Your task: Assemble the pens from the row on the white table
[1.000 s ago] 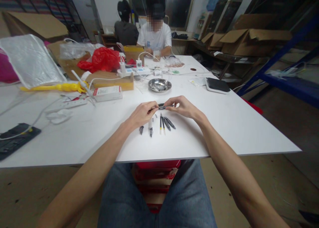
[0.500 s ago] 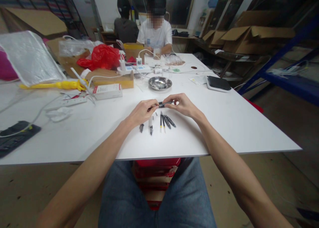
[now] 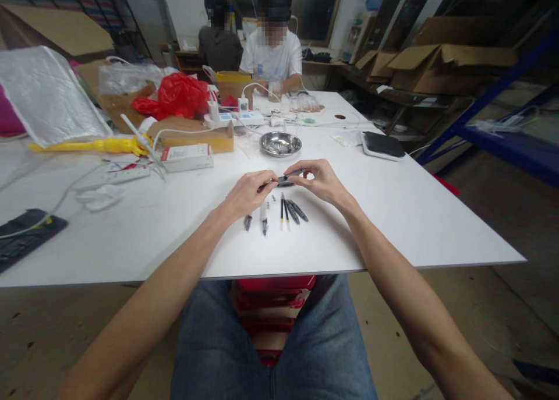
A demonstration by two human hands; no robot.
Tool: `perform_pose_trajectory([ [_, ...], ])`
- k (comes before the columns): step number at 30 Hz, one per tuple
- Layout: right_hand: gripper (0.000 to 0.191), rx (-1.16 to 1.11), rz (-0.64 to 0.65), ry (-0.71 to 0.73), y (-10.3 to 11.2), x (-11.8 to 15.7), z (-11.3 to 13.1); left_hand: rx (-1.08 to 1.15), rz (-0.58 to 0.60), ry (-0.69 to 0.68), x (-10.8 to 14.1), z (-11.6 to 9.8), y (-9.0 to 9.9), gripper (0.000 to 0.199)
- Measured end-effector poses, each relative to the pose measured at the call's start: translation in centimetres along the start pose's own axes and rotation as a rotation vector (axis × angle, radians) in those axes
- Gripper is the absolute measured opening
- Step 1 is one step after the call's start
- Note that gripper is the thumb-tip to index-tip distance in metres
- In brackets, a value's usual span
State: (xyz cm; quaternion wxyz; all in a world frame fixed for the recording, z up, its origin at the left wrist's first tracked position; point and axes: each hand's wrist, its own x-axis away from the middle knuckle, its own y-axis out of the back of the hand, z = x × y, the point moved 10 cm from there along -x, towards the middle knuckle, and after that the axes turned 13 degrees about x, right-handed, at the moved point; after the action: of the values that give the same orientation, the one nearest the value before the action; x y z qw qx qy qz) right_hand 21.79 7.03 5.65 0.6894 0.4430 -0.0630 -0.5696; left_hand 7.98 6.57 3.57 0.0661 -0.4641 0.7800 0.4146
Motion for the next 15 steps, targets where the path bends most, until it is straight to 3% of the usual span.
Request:
perform_pose_trajectory([
  [5,0.023,-0.022,-0.042,-0.032,-0.5,0.0,0.0,-0.016,-0.024,-0.015,0.0,-0.1,0.2,0.017],
  [12,0.022,-0.077,0.003,-0.014,-1.1,0.1,-0.4,-0.01,-0.08,0.002,0.0,0.2,0.8,0.012],
  [15,0.017,-0.041,-0.02,0.001,-1.3,0.3,0.5,-0.009,-0.05,0.023,-0.1,0.3,0.4,0.01],
])
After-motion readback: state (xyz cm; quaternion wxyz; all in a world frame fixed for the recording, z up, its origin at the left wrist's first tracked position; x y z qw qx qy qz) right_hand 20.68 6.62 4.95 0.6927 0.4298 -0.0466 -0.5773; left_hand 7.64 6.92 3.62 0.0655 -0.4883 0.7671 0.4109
